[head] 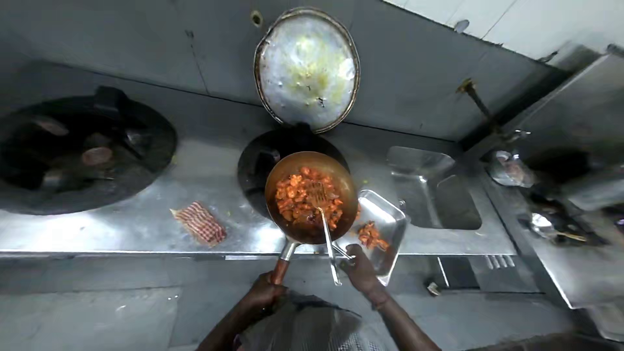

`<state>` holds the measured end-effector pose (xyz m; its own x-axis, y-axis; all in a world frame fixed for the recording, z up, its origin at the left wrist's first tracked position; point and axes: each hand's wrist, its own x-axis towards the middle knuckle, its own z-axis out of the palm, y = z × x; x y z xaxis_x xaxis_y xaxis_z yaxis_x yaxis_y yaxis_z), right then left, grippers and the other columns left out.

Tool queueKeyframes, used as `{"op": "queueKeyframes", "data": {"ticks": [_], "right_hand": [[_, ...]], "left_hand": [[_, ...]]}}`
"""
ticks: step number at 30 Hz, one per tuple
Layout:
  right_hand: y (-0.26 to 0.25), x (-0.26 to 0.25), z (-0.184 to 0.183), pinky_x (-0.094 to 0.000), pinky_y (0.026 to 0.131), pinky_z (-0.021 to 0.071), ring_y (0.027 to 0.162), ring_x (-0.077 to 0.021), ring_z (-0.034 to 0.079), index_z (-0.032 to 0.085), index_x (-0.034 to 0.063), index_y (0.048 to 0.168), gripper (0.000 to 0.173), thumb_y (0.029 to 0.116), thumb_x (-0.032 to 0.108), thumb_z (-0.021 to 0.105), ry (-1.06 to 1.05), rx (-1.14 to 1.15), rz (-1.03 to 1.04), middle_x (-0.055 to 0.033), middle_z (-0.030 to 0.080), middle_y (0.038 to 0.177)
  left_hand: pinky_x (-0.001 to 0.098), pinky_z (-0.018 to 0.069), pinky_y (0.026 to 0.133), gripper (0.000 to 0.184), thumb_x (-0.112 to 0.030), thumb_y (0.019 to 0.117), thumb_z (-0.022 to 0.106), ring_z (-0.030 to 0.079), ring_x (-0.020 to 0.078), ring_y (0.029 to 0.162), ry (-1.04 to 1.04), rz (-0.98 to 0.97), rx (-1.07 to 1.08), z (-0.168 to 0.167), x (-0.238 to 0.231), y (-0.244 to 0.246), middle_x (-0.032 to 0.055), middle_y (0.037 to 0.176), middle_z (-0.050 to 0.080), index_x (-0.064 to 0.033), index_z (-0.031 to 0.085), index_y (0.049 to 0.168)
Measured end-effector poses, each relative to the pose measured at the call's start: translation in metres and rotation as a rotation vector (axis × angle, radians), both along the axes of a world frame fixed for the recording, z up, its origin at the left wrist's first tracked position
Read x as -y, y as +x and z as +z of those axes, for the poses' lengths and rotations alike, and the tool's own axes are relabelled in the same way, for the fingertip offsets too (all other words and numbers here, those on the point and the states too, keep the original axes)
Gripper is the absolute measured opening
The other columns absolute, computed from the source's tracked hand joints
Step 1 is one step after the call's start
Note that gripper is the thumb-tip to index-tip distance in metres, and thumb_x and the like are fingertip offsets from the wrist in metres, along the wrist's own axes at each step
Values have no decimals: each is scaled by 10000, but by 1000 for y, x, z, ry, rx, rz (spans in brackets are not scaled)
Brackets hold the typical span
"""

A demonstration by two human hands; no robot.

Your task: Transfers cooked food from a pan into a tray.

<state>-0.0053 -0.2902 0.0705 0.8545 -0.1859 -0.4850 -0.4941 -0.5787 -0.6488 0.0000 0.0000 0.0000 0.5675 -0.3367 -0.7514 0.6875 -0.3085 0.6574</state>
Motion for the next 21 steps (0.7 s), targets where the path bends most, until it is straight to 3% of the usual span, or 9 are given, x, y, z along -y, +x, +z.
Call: {"op": "queueKeyframes", "data": {"ticks": [3,5,8,11,15,19,21], "right_hand": [[-10,-30,-33,-414,787,610,921,-256,711,386,32,1463,550,1005,156,662,391,-129,-279,-181,649,1186],[-8,-35,-30,-375,740,604,854,-227,708,361,46,1465,528,1021,129,635,462,-131,-328,-166,656,1121],[-8,-37,-30,-441,822,549,1008,-265,660,378,73,1491,654,958,209,732,294,-168,-186,-171,647,1223],[-11,-51,-43,-495,928,541,1163,-305,628,323,80,1540,698,977,239,704,482,-292,-195,-191,611,1333],[-6,-63,-54,-414,816,597,933,-245,697,446,82,1425,388,1073,215,539,905,-394,-295,-134,662,1135],[-5,-59,-37,-418,738,609,766,-245,685,477,49,1338,268,1079,118,488,943,-310,-405,-123,641,914],[-6,-45,-20,-400,733,609,745,-221,661,505,12,1274,241,1035,-5,473,925,-217,-469,-107,611,901]], "left_hand": [[322,516,493,435,-128,867,769,560,163,530,22,17,3,-7,3,-7,81,760,587,-12,547,1223],[317,520,491,426,-119,870,766,563,162,527,25,25,-4,-7,7,-9,81,761,586,-9,540,1213],[313,519,476,404,-107,866,763,562,155,511,10,42,-20,-3,12,-13,71,743,585,-12,541,1191],[305,515,476,394,-107,858,772,556,148,515,-8,51,-20,1,15,-15,62,737,580,-14,547,1168],[309,520,479,395,-87,848,772,562,150,513,-5,64,-14,2,21,-18,64,727,588,-7,555,1168],[312,541,510,394,-109,872,767,585,151,536,33,28,2,-1,23,-18,69,759,604,-1,546,1180],[324,546,528,411,-125,856,772,598,160,557,47,22,17,1,23,-19,76,764,613,6,553,1179]]}}
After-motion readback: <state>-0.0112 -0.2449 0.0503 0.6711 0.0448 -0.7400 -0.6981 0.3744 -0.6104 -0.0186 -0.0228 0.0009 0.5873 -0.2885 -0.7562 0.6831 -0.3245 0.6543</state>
